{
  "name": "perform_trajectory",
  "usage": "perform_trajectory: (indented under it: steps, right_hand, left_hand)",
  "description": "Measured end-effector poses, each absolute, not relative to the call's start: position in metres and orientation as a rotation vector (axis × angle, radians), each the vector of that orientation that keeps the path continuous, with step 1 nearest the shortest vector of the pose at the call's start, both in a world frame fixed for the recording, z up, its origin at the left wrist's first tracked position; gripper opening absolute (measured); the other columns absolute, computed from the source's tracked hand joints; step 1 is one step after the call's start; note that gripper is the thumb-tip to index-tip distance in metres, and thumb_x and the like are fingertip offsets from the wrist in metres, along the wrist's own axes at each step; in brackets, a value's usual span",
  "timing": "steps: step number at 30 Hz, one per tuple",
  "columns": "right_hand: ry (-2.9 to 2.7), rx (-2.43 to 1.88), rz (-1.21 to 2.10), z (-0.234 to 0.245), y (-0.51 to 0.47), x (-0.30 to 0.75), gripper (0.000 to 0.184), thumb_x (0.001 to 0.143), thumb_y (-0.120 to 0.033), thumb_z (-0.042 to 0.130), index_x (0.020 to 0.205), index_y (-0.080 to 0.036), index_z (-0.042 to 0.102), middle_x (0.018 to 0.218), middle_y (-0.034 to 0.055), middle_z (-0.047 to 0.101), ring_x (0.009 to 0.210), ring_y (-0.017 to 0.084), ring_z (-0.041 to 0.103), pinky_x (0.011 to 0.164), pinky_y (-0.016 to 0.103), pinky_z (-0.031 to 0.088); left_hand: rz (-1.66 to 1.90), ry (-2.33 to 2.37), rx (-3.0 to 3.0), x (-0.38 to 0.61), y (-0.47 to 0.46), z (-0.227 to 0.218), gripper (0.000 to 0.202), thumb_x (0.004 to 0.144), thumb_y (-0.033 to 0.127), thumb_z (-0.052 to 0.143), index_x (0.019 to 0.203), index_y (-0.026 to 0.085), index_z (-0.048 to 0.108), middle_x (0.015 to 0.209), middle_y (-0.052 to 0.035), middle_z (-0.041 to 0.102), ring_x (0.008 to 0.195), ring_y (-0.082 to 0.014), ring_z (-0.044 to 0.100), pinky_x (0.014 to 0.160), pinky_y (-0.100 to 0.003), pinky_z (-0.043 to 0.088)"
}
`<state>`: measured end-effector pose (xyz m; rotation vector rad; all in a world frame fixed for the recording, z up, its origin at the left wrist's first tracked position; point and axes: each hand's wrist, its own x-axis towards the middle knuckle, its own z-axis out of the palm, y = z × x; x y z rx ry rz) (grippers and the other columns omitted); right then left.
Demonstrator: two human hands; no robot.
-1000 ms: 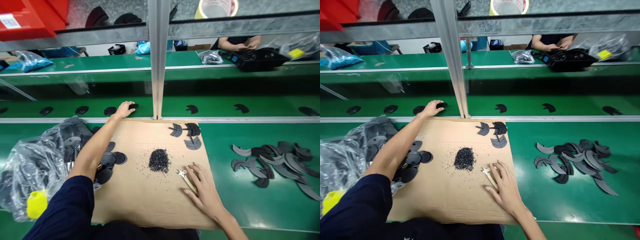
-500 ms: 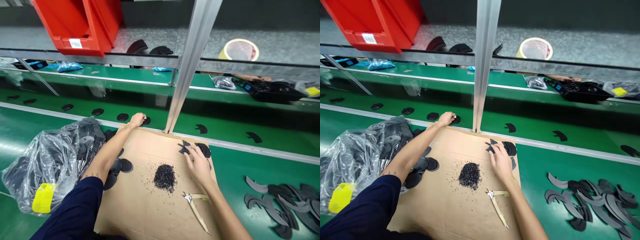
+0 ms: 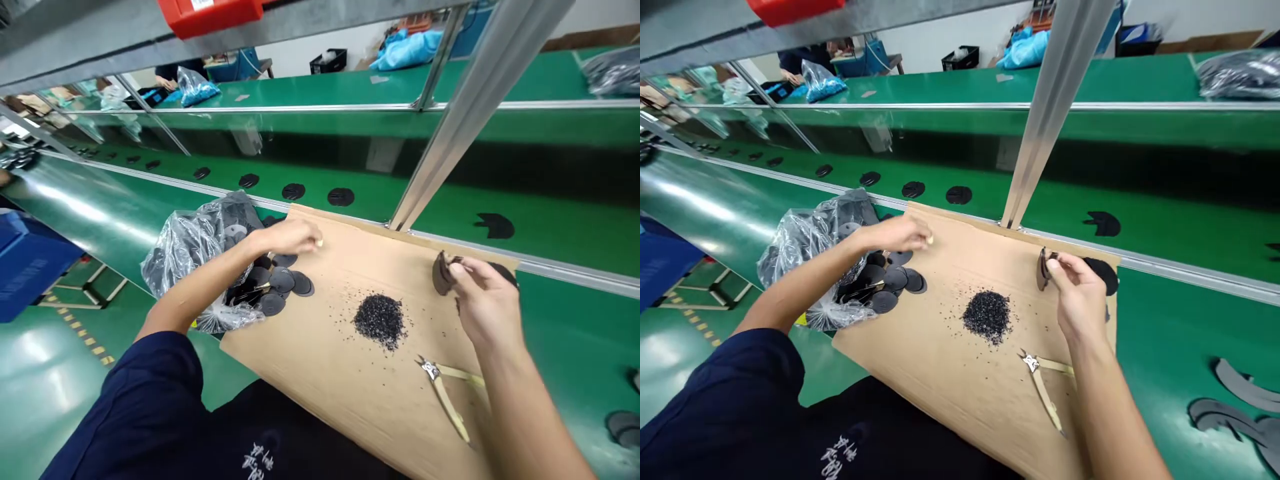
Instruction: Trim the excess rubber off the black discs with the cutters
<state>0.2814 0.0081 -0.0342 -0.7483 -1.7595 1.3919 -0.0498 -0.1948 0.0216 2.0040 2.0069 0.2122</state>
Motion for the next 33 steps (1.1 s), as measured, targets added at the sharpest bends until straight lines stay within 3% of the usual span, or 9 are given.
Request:
perform_trajectory:
  steps: [4,7,10,12,16,21,23,27,33]
  right_hand:
    - [-1.244,-0.807,2.070,-0.019,-0.020,0.285,0.026,0.087,-0.051,0.073,0.084,-0.027,0.064,0.098,0.0004,0.073,0.105,0.028,0.073,0.086,0.052,0.065]
    - [-0.951,-0.830,2.325,-0.006,-0.046,0.286,0.027,0.093,-0.054,0.066,0.091,-0.027,0.066,0.107,0.0021,0.074,0.115,0.027,0.070,0.093,0.048,0.064]
    - [-1.037,-0.802,2.288,0.001,-0.070,0.291,0.025,0.086,-0.044,0.078,0.096,-0.026,0.063,0.117,0.0035,0.073,0.112,0.025,0.072,0.096,0.042,0.063]
    - [-1.191,-0.809,2.231,0.001,-0.085,0.294,0.035,0.079,-0.036,0.086,0.100,-0.026,0.060,0.117,0.0022,0.072,0.099,0.023,0.076,0.087,0.040,0.066]
    - [-1.616,-0.754,2.189,-0.002,-0.108,0.295,0.039,0.083,-0.049,0.081,0.102,-0.023,0.059,0.095,0.0024,0.069,0.074,0.022,0.074,0.059,0.033,0.064]
    - [-1.849,-0.599,2.138,0.007,-0.119,0.304,0.040,0.093,-0.052,0.069,0.115,-0.020,0.060,0.104,0.0059,0.067,0.088,0.021,0.070,0.067,0.032,0.063]
    - [-1.836,-0.568,2.237,0.011,-0.121,0.311,0.040,0.095,-0.050,0.068,0.120,-0.021,0.055,0.104,0.0049,0.066,0.084,0.019,0.070,0.063,0.029,0.061]
    - [-1.797,-0.610,2.243,0.010,-0.123,0.319,0.038,0.095,-0.050,0.067,0.115,-0.022,0.053,0.099,0.0029,0.062,0.075,0.017,0.068,0.056,0.026,0.057]
    - [-1.891,-0.663,2.036,0.008,-0.127,0.318,0.037,0.096,-0.055,0.064,0.110,-0.021,0.059,0.103,0.0048,0.062,0.089,0.021,0.064,0.072,0.033,0.061]
  left_hand:
    - [0.050,1.796,2.043,-0.021,-0.244,0.013,0.019,0.084,0.014,0.072,0.102,0.017,0.069,0.112,-0.0088,0.072,0.107,-0.0241,0.065,0.094,-0.033,0.048]
    - [0.152,1.883,1.974,-0.010,-0.258,0.013,0.007,0.086,0.012,0.067,0.091,0.016,0.066,0.100,-0.0081,0.071,0.098,-0.0225,0.065,0.087,-0.032,0.049]
    - [0.564,2.001,1.800,0.007,-0.265,0.018,0.013,0.094,0.022,0.062,0.083,0.016,0.062,0.086,-0.0052,0.064,0.082,-0.0181,0.062,0.075,-0.028,0.049]
    - [0.954,1.958,1.566,0.028,-0.266,0.019,0.023,0.096,0.036,0.062,0.085,0.015,0.062,0.082,-0.0031,0.060,0.073,-0.0153,0.059,0.067,-0.025,0.049]
    - [1.388,1.692,1.223,0.085,-0.258,0.012,0.039,0.090,0.052,0.070,0.093,0.014,0.064,0.078,-0.0018,0.060,0.068,-0.0126,0.058,0.064,-0.023,0.050]
    - [1.307,1.643,1.245,0.127,-0.241,0.008,0.031,0.093,0.045,0.067,0.090,0.014,0.065,0.075,-0.0006,0.058,0.067,-0.0100,0.054,0.062,-0.020,0.045]
    - [1.257,1.626,1.252,0.131,-0.237,0.006,0.031,0.094,0.044,0.065,0.089,0.014,0.064,0.073,0.0005,0.054,0.065,-0.0094,0.050,0.059,-0.019,0.042]
    - [1.239,1.666,1.389,0.137,-0.235,0.004,0.027,0.097,0.038,0.061,0.082,0.015,0.058,0.070,0.0019,0.048,0.064,-0.0094,0.045,0.060,-0.021,0.038]
    - [1.256,1.758,1.661,0.142,-0.235,0.011,0.030,0.100,0.033,0.057,0.075,0.017,0.054,0.068,0.0021,0.045,0.064,-0.0109,0.044,0.061,-0.023,0.036]
